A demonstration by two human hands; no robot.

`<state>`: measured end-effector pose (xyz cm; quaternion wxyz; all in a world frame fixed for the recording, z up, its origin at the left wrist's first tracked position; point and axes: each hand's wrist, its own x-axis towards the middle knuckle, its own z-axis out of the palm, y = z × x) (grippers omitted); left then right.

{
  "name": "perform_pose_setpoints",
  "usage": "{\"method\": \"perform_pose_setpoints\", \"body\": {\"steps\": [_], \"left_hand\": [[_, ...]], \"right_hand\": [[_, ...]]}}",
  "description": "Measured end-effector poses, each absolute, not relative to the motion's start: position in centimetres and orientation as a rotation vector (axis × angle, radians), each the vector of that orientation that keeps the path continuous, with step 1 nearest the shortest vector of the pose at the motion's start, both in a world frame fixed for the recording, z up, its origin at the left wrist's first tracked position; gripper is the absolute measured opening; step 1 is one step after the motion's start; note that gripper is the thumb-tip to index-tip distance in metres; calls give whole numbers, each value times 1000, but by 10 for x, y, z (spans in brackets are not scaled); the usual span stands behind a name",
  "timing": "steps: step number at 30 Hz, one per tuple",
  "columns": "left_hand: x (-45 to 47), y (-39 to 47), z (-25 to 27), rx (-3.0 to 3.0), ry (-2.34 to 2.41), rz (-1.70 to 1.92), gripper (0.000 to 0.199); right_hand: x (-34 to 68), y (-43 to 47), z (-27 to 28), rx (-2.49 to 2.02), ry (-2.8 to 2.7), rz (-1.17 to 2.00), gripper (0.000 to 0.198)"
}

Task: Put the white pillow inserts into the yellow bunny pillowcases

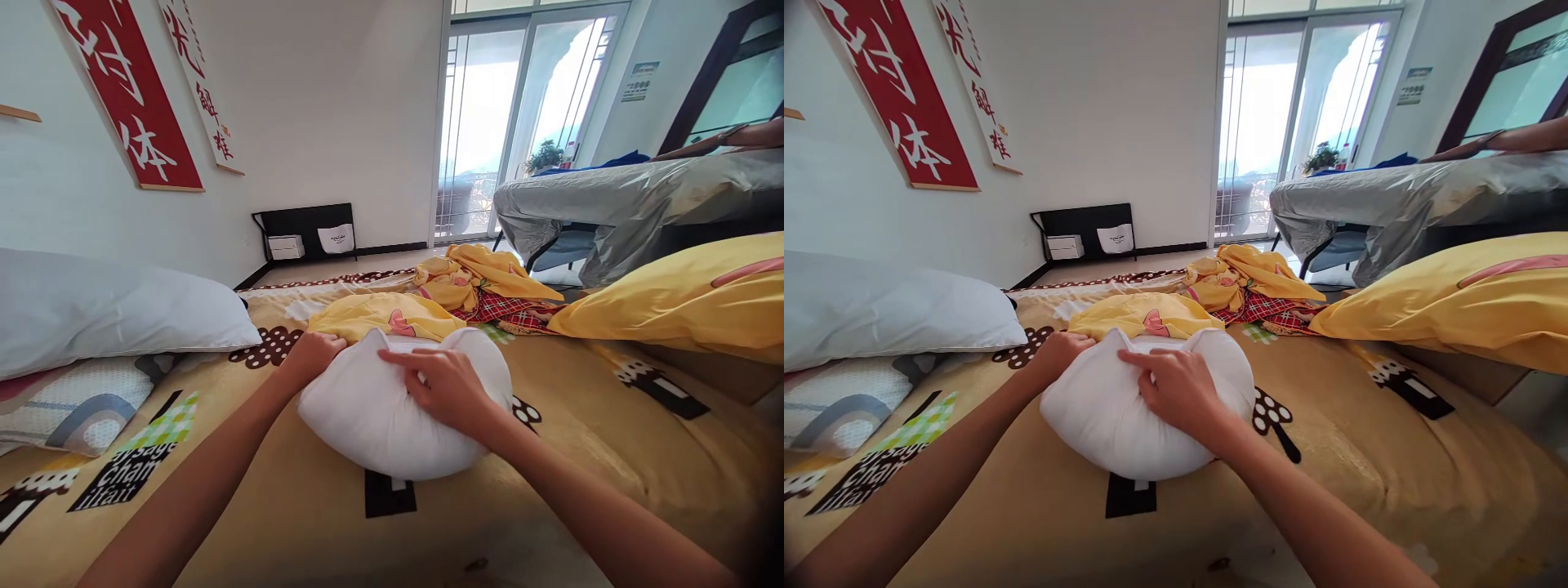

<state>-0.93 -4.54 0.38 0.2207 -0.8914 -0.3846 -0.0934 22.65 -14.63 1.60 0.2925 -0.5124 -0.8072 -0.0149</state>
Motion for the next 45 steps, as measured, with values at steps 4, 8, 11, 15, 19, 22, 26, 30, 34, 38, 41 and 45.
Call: {"method": "perform_pose_setpoints", "body": {"steps": [4, 8, 11, 15, 19, 22, 26, 30, 34, 38, 41, 45], "left_hand": [[3, -42, -9, -2272, -1075, -358, 29], [11, -29, -18, -2117, -1216, -430, 27], [13, -16, -18, -2055, -1261, -412, 27], [15, 0, -18, -2047, -1208, -340, 23], [2, 3, -21, -2039, -1149, -345, 29], [-25, -5, -31, -1936, -1039, -434, 27], [-56, -29, -46, -1825, -928, -594, 20], [-52, -56, -42, -1872, -988, -555, 20], [-37, -77, -14, -1918, -933, -692, 23], [-26, -104, 16, -2011, -926, -1100, 27], [-15, -121, 23, -2368, -1072, -1149, 25], [-6, -122, 0, -2730, -1376, -1038, 18]], "right_hand": [[215, -169, -11, -1127, -2249, -266, 46], [212, -173, -18, -1082, -2234, -323, 45], [212, -171, -14, -1100, -2234, -315, 45], [210, -170, -10, -1145, -2249, -315, 46], [213, -164, -4, -1226, -2235, -245, 48], [223, -155, 1, -1300, -2184, -200, 50], [238, -144, 3, -1390, -2093, -184, 51], [240, -151, 11, -1419, -2074, -310, 51], [234, -194, 46, -1264, -2002, -688, 50], [240, -236, 98, -1170, -1876, -786, 45], [249, -233, 122, -1214, -1891, -664, 44], [244, -184, 112, -1429, -2060, -460, 44]]}}
